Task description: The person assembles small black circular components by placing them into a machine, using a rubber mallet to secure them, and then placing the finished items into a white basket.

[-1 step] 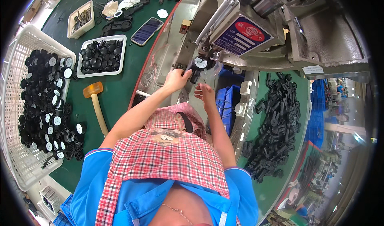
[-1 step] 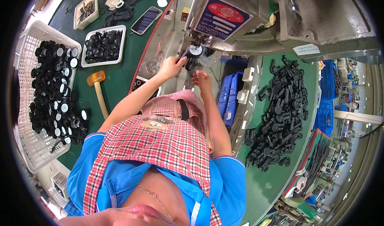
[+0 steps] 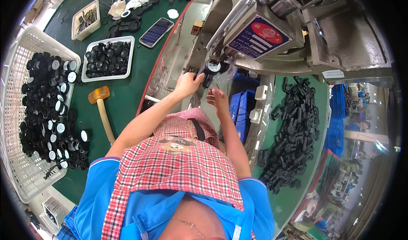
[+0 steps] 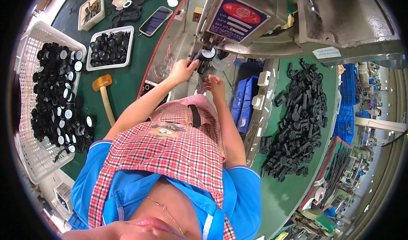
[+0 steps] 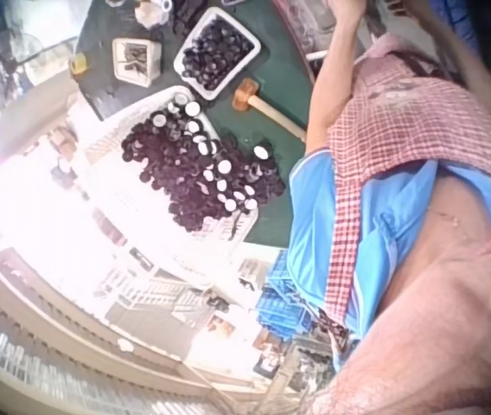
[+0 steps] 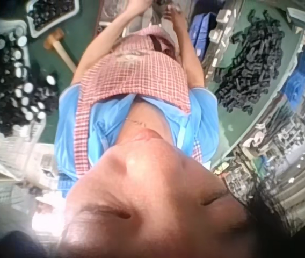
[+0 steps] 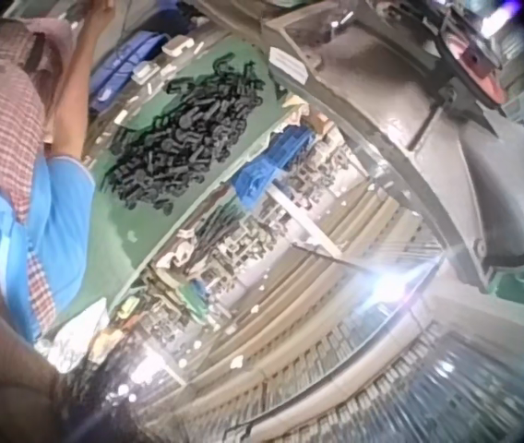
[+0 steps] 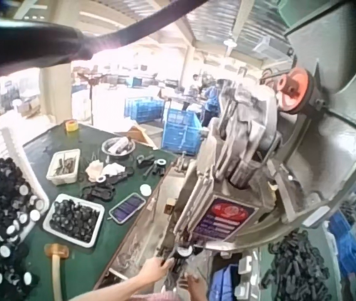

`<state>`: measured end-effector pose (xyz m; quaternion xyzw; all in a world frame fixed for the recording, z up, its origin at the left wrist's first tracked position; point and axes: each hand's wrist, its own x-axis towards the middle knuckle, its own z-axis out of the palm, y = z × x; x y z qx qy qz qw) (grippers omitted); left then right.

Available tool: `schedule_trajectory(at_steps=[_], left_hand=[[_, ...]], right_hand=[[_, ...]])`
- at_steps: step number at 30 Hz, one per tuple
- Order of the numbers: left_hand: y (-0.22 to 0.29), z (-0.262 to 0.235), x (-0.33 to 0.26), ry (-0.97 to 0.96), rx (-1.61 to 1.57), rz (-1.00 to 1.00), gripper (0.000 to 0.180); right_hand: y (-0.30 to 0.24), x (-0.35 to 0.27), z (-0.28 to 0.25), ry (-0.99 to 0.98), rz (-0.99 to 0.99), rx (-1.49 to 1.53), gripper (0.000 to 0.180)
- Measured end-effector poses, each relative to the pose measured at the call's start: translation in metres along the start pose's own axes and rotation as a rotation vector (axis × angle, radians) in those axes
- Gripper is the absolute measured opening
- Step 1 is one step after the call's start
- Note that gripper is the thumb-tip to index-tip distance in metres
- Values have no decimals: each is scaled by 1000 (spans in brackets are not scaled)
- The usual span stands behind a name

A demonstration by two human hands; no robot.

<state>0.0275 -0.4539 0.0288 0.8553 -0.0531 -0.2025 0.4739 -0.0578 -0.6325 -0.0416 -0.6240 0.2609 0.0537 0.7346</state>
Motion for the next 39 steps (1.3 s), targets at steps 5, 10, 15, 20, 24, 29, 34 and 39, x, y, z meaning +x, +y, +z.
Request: schedule_trajectory(at_steps=[5,10,15,20,24,29,34,39], left_hand=[[3,-13,-5,57,-50,150,51],[-13,-84,-73,35,-202,27,43],[-128,-147,-145,287,-71,-297,47],[-153,-160,-184,340,185,-426,52],[-141,-153,-200,612,328,-498,43],[-131,-167,-214,884,230,-334,30],[-113,-192,-149,905,377,-154,25],[-118,-215,-70,948,702,-77,26]], right_hand=[[14,24,-1,65,-54,-191,26],[-9,75,-14,240,-562,-845,26],[-18,148,-23,158,-719,-1152,27],[-24,193,-23,59,-525,-1616,28],[-31,200,-43,69,-614,-1566,21],[-44,184,-29,99,-574,-1525,19],[-26,213,-58,92,-898,-1592,13],[-19,228,-60,70,-1006,-1522,16]])
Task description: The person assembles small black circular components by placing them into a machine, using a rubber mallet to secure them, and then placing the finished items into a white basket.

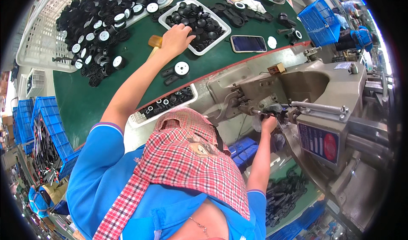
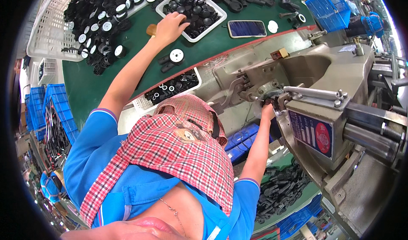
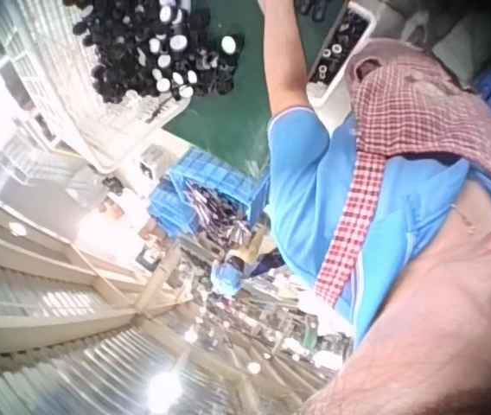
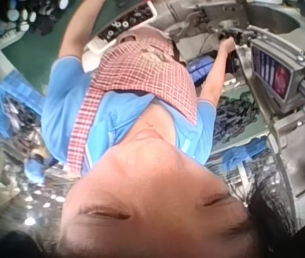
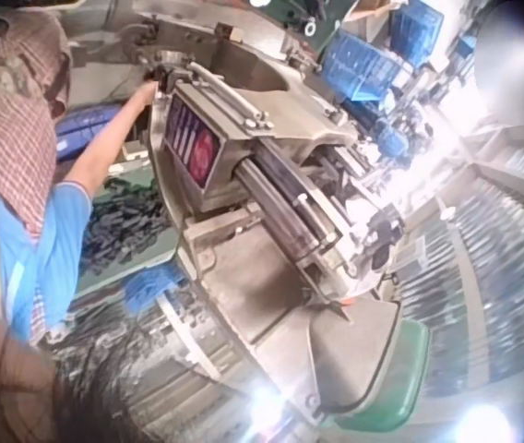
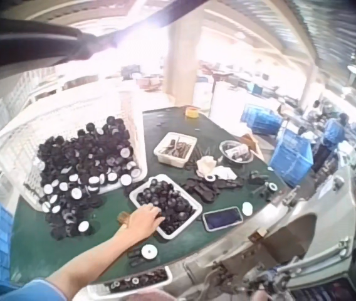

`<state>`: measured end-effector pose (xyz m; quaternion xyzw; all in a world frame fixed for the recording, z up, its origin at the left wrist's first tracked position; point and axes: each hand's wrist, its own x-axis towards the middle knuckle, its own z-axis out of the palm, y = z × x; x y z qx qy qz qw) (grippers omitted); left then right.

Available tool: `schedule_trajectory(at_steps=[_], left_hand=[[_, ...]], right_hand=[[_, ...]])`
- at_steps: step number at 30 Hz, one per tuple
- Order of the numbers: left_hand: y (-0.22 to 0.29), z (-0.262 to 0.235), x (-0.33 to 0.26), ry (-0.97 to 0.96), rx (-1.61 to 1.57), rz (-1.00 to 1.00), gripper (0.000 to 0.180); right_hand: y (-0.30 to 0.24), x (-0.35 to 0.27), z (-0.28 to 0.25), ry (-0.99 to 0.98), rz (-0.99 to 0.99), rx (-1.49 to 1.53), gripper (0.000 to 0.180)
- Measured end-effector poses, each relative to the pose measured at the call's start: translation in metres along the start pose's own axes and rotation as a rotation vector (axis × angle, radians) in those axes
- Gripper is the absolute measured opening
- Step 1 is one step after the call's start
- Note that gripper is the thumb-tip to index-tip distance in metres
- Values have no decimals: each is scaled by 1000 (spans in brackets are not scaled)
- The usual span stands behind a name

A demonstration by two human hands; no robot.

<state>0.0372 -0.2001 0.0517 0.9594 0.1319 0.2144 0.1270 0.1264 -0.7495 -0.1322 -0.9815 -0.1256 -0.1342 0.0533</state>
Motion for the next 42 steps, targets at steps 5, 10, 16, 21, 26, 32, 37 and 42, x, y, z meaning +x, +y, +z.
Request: schedule_trajectory(at_steps=[5,10,16,21,26,32,37,42], left_hand=[[-2,26,26,-118,205,-9,20],[2,5,1,194,-245,56,14],[125,20,-37,-426,-1350,-492,24],[232,107,-32,-751,-1851,-1025,22],[244,135,-39,-658,-1907,-1082,24],[218,133,-9,-734,-1758,-1115,24],[213,150,166,-394,-1881,-868,21],[226,123,293,-34,-1797,-1020,29]], right_hand=[[14,-11,15,76,39,182,18],[7,-7,-10,34,184,502,18],[-29,45,-67,-299,469,1281,19],[-123,88,-131,-426,158,1286,16],[-136,88,-130,-281,-162,991,18],[-27,23,-77,-330,162,835,31],[7,-25,-51,-218,339,624,30],[-7,-10,-8,-104,340,495,30]])
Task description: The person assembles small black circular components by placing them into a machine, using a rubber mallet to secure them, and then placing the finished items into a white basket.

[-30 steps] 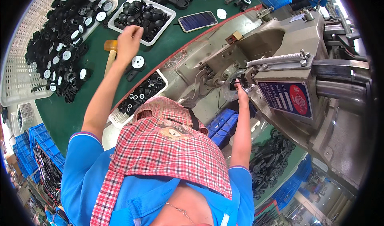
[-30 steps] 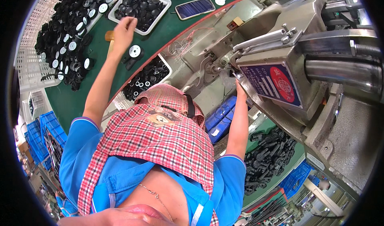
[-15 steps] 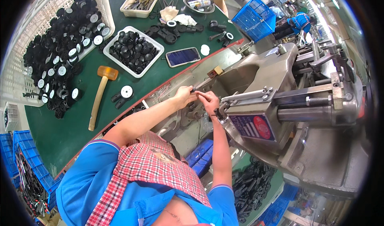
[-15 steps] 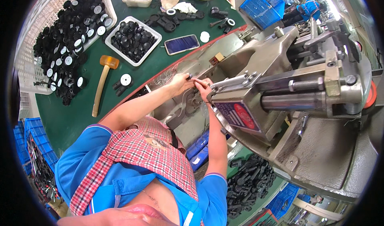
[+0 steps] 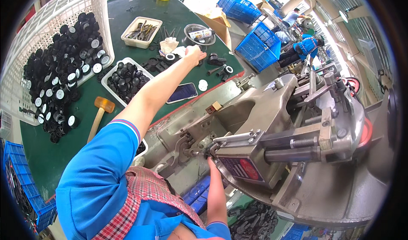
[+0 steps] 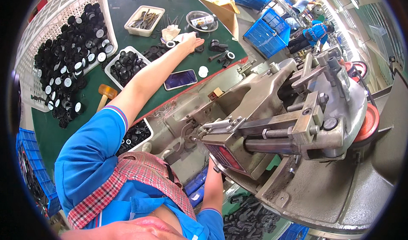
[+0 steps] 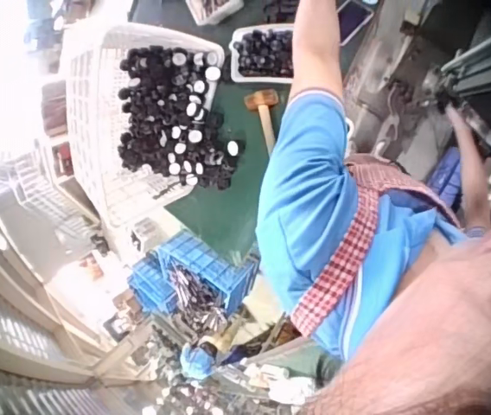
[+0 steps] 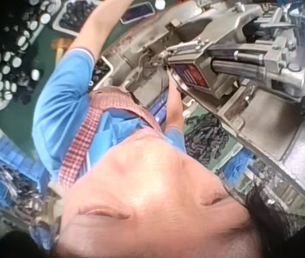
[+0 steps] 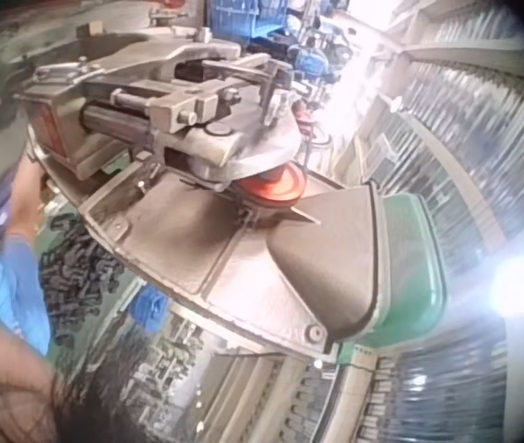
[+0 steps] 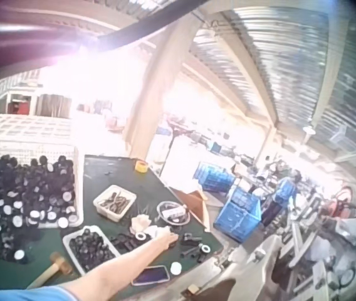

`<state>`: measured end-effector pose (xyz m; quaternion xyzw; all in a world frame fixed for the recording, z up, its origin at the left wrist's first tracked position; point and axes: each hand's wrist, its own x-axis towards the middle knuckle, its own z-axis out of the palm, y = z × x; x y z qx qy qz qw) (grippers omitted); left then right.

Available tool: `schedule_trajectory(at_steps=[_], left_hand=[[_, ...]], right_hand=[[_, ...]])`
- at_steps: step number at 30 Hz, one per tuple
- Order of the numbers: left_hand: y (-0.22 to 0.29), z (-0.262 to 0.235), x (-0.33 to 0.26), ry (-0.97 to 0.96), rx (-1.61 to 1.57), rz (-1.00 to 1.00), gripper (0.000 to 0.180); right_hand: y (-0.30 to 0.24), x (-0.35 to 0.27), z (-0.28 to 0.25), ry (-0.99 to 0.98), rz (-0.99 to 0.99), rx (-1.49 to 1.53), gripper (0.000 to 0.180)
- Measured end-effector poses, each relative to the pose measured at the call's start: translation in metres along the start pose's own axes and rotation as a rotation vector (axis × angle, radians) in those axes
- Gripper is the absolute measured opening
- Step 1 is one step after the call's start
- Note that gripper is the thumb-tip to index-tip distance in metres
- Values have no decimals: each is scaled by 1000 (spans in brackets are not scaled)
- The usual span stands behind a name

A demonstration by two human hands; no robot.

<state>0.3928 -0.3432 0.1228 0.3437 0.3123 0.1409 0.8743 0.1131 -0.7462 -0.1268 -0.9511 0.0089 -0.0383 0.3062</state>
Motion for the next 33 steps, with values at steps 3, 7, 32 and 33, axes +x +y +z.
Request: schedule_trajectory(at_steps=[3,7,32,33], left_hand=[[-32,-81,28,-169,369,244,24],[-86,-133,-109,-375,439,-103,27],[23,-400,-249,62,1245,316,25],[26,-397,-250,62,1390,342,26]], right_hand=[[-29,22,24,-1,-92,2,29],[4,2,4,43,8,-28,29],[-128,-33,-102,-603,359,990,19],[-134,-39,-102,-570,397,1039,17]])
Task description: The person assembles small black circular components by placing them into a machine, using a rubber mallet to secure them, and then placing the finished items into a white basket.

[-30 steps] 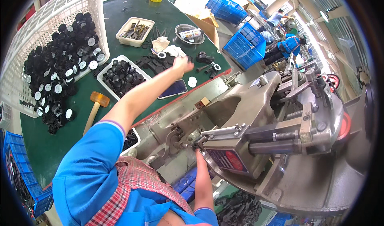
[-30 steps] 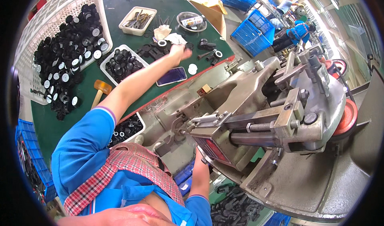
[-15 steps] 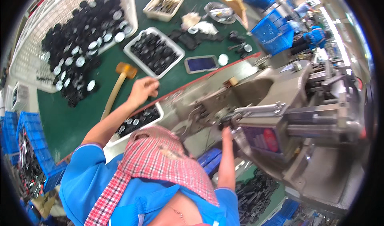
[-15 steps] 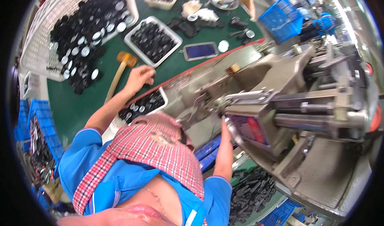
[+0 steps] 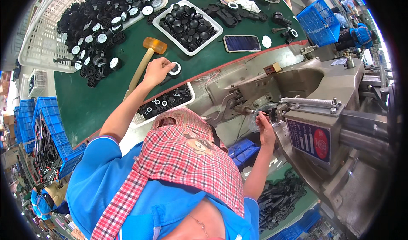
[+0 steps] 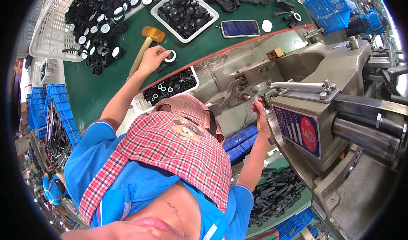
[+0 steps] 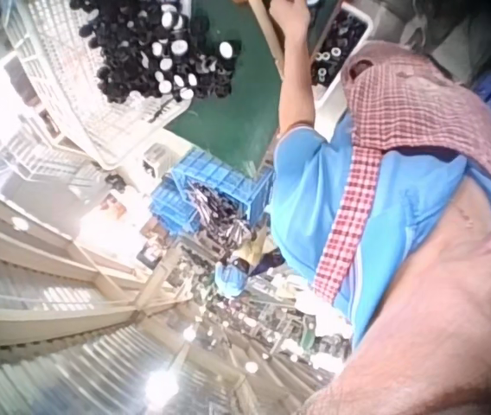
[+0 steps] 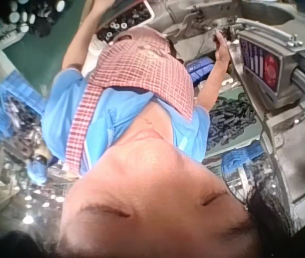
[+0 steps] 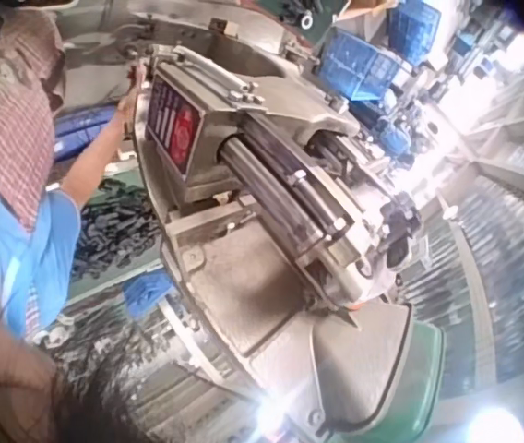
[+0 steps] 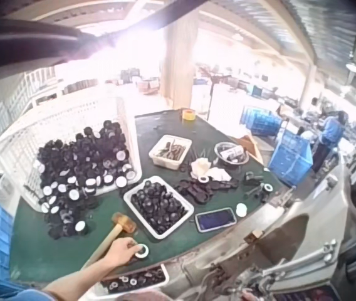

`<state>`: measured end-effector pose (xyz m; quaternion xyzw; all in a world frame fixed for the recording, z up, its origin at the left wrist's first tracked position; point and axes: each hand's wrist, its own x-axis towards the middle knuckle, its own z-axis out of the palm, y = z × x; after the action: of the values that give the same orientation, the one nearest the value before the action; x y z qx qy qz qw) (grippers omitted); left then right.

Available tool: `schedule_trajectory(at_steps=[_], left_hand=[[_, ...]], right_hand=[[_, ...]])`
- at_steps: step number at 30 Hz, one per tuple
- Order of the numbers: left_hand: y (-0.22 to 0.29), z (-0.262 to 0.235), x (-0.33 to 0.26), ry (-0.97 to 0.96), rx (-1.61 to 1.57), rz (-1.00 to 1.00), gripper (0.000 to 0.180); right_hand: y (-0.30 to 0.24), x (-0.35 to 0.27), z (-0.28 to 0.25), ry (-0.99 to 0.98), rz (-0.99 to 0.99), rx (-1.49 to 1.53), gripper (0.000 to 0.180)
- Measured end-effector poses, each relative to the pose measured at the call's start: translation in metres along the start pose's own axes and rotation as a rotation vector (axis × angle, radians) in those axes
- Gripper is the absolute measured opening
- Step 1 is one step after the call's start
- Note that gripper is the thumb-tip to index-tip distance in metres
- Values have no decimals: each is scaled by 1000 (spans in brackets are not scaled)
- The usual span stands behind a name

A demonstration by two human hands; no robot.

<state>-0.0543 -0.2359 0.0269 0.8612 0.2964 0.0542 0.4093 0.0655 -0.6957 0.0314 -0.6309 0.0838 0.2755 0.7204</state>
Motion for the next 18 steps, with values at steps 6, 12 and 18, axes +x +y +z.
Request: schedule_trajectory(at_steps=[6,12,18], left_hand=[[5,-8,2,-95,-270,-199,32],[14,-5,-9,-53,-330,-295,31],[9,13,-19,75,-456,-389,31]], right_hand=[[-7,-11,25,102,4,142,16],[8,-16,49,327,-409,-314,14],[27,-2,48,363,-702,-848,15]])
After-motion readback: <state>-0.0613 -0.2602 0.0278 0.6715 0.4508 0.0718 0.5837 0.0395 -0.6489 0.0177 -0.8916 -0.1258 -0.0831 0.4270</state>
